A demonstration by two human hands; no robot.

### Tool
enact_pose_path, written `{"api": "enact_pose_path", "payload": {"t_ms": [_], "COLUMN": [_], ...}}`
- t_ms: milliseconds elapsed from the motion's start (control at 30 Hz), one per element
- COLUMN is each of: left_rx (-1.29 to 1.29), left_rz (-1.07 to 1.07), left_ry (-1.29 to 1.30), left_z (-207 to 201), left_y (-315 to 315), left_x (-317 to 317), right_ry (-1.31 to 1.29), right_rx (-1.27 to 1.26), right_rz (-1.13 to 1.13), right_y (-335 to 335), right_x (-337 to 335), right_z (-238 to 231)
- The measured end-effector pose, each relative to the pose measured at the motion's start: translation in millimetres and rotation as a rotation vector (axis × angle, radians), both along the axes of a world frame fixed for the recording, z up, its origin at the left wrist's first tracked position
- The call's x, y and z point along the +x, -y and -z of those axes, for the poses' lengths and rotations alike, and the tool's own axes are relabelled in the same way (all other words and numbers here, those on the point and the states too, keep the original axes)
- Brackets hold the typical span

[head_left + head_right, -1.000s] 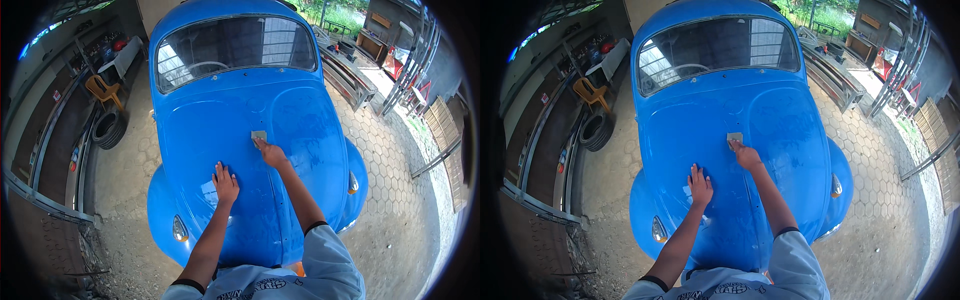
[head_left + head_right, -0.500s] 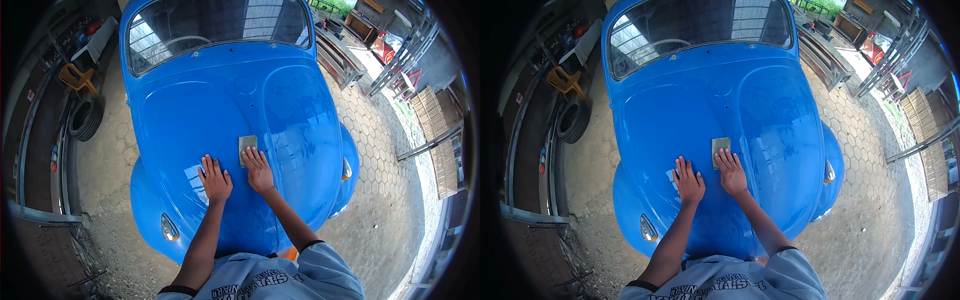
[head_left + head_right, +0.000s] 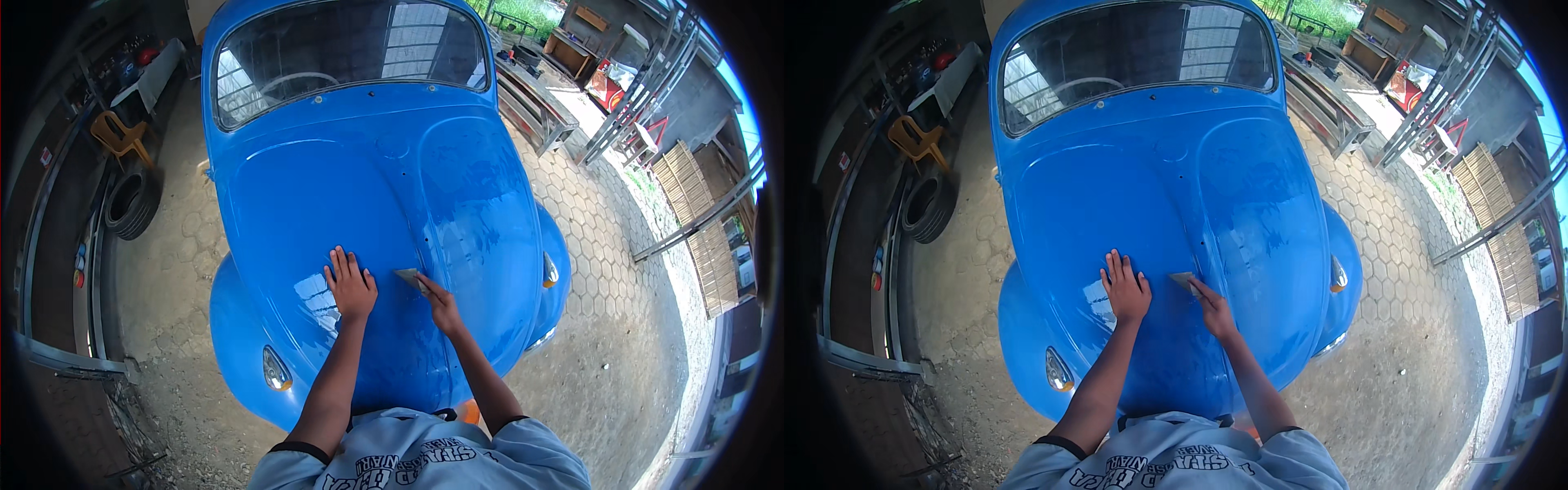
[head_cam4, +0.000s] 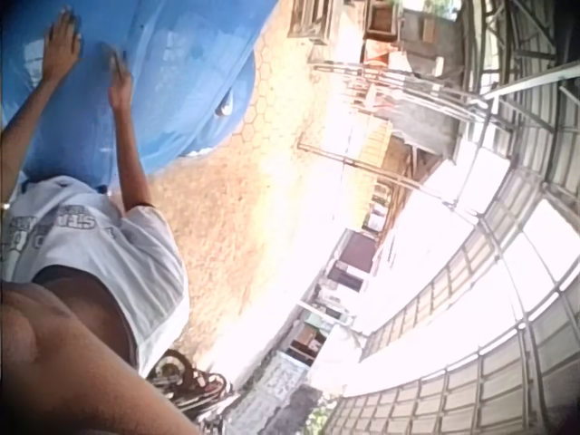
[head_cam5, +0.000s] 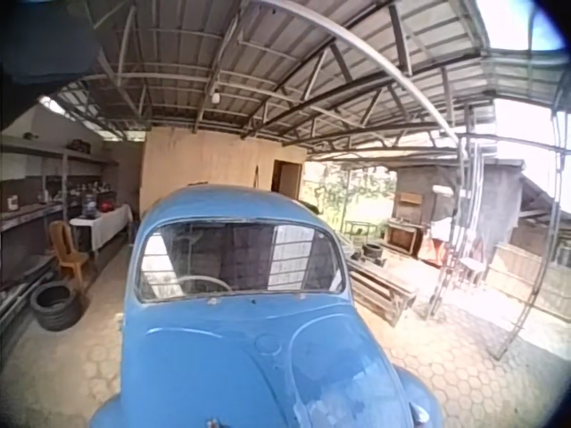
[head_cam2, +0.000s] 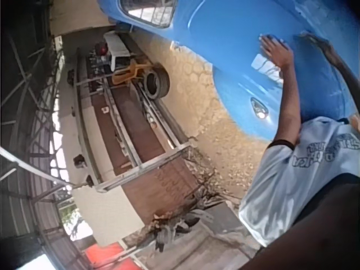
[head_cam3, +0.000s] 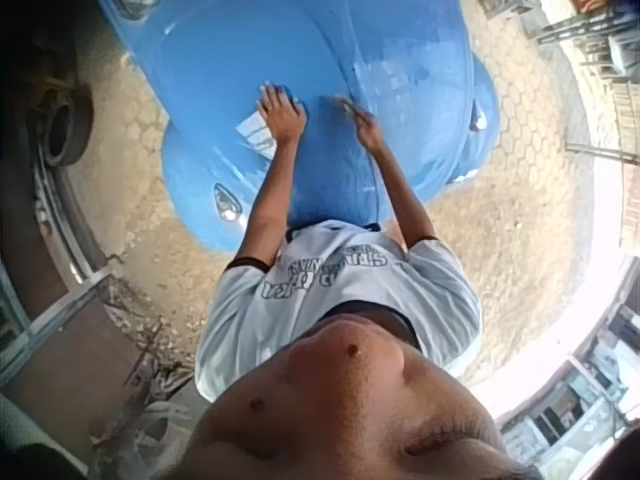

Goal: The person sands the hood of a car using sandpaper, dips the sandpaper into a bucket of water, and sands the hood again with the wet sandpaper.

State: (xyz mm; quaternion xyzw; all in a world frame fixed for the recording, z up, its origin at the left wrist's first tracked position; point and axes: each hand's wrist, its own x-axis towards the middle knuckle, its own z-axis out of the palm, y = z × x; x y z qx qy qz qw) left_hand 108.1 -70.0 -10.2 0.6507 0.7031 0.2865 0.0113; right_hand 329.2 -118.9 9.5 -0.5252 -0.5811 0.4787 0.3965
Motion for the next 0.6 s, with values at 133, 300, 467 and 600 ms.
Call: {"api": "enact_pose_path", "payload": {"t_ms": [133,300,467,600], "left_rx": [-0.007,-0.046,-0.057,-0.092], "left_rz": [-0.009,-0.022,-0.017,0.004], "left_ry": [-0.02,-0.025,-0.013,0.019], "left_z": [3,1,0,-4], "left_y": [-3,-3,-1,-4], "left_x": [-1,-2,-1,10], "right_ry": [-0.19,0.447,0.857,0.922], "right_rx": [0.152,0.542,0.421,0.829], "right_rz": [0.261,0.342,0.087,-0.05], "right_y": [-82,-158,-201,-181], "right_x": [23,25,2,-5], "right_z": [-67,-160,-120,-2]}}
